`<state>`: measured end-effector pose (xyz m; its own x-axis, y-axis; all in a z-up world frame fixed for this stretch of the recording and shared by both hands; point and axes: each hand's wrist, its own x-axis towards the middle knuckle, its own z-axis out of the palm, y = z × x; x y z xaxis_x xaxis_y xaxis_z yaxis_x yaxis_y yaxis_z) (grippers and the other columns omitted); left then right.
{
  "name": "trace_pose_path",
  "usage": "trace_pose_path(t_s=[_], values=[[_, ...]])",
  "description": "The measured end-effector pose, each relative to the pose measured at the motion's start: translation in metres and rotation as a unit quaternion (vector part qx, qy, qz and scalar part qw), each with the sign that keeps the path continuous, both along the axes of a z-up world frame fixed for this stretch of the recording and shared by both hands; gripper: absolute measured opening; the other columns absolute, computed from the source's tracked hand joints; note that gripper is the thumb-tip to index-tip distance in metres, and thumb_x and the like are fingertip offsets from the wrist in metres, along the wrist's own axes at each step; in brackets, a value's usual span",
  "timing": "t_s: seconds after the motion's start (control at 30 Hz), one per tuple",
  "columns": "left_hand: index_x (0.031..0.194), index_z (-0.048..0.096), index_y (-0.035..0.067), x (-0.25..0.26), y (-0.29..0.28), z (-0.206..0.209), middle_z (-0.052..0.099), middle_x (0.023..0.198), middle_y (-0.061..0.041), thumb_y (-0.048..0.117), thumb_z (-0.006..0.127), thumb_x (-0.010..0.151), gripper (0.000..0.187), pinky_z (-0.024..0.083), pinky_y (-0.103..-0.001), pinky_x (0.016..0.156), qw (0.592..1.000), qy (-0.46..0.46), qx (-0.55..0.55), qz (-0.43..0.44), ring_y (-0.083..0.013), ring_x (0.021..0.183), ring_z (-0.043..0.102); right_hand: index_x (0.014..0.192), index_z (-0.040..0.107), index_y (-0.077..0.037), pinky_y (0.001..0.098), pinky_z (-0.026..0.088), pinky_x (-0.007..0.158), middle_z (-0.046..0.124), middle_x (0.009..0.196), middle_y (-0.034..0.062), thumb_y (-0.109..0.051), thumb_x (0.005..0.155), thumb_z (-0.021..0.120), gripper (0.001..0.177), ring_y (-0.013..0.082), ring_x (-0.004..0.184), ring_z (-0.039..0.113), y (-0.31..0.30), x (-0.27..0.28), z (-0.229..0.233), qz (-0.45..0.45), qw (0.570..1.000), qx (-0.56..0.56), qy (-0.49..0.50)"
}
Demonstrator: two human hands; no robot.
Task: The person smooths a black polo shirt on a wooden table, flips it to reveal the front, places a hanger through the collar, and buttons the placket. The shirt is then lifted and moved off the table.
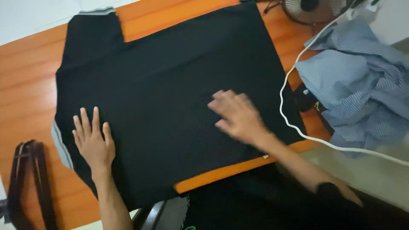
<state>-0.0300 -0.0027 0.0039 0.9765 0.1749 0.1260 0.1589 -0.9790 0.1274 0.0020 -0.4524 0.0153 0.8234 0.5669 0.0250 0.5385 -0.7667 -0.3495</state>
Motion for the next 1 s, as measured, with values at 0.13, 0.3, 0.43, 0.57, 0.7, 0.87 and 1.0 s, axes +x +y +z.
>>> trace_pose_path(t_s=[0.13,0.3,0.43,0.57,0.7,0.87,1.0], values=[[0.163,0.046,0.022,0.003,-0.009,0.007,0.027,0.171,-0.011,0.033,0.041,0.117,0.048,0.023,-0.061,0.119,1.000,-0.018,-0.003,-0.008,-0.0380,0.154,0.024,0.164,0.032,-0.025,0.0617,0.022,0.118,0.028,0.167,0.0149,-0.037,0.105,0.051,0.063,0.0410,0.152,0.027,-0.099,0.016,-0.039,-0.187,0.980,-0.032,-0.061],[0.163,0.042,0.026,0.004,-0.003,0.015,0.029,0.171,-0.010,0.039,0.041,0.113,0.051,0.030,-0.063,0.116,0.998,0.046,0.034,0.003,-0.0392,0.153,0.029,0.159,0.042,-0.005,0.0604,0.019,0.119,0.027,0.164,0.0289,-0.037,0.106,0.057,0.064,0.0475,0.150,0.025,-0.037,0.026,-0.008,-0.280,0.960,-0.003,-0.012],[0.146,0.060,0.027,0.039,-0.008,0.014,0.056,0.152,-0.003,0.052,0.049,0.111,0.044,0.039,-0.048,0.105,0.988,-0.002,0.154,0.012,-0.0295,0.135,0.056,0.155,0.047,-0.005,0.0624,0.023,0.118,0.033,0.162,0.0269,-0.047,0.097,0.065,0.074,0.0474,0.150,0.029,0.091,0.054,-0.022,-0.122,0.991,0.003,-0.056],[0.148,0.056,0.026,0.109,-0.057,0.028,0.056,0.144,-0.003,0.047,0.049,0.111,0.042,0.041,-0.045,0.099,0.990,-0.084,0.051,-0.098,-0.0282,0.129,0.056,0.161,0.034,-0.008,0.0571,0.015,0.124,0.027,0.167,0.0214,-0.048,0.102,0.056,0.075,0.0401,0.155,0.023,0.194,0.099,-0.047,0.027,0.994,0.073,-0.073],[0.162,0.036,0.021,0.156,-0.064,-0.016,0.029,0.166,-0.013,0.045,0.034,0.115,0.053,0.018,-0.065,0.120,0.987,-0.021,-0.107,-0.117,-0.0406,0.153,0.025,0.158,0.044,-0.015,0.0576,0.018,0.123,0.031,0.166,0.0161,-0.047,0.102,0.057,0.065,0.0357,0.153,0.030,0.205,0.146,-0.069,0.018,0.990,0.090,-0.111],[0.163,0.034,0.019,0.152,-0.075,-0.001,0.023,0.170,-0.008,0.042,0.040,0.111,0.057,0.011,-0.058,0.123,0.992,-0.007,-0.064,-0.106,-0.0312,0.156,0.016,0.147,0.057,-0.013,0.0507,0.029,0.109,0.048,0.150,0.0145,-0.031,0.102,0.058,0.048,0.0345,0.136,0.041,0.058,0.194,-0.018,-0.122,0.978,0.047,-0.165],[0.161,0.039,0.012,0.151,-0.077,0.001,0.028,0.168,-0.010,0.036,0.048,0.108,0.059,0.013,-0.056,0.123,0.992,-0.044,-0.055,-0.105,-0.0306,0.155,0.019,0.161,0.037,-0.012,0.0618,0.015,0.118,0.028,0.166,0.0120,-0.036,0.114,0.033,0.053,0.0322,0.151,0.019,-0.034,0.227,-0.058,-0.303,0.949,-0.037,-0.079]])
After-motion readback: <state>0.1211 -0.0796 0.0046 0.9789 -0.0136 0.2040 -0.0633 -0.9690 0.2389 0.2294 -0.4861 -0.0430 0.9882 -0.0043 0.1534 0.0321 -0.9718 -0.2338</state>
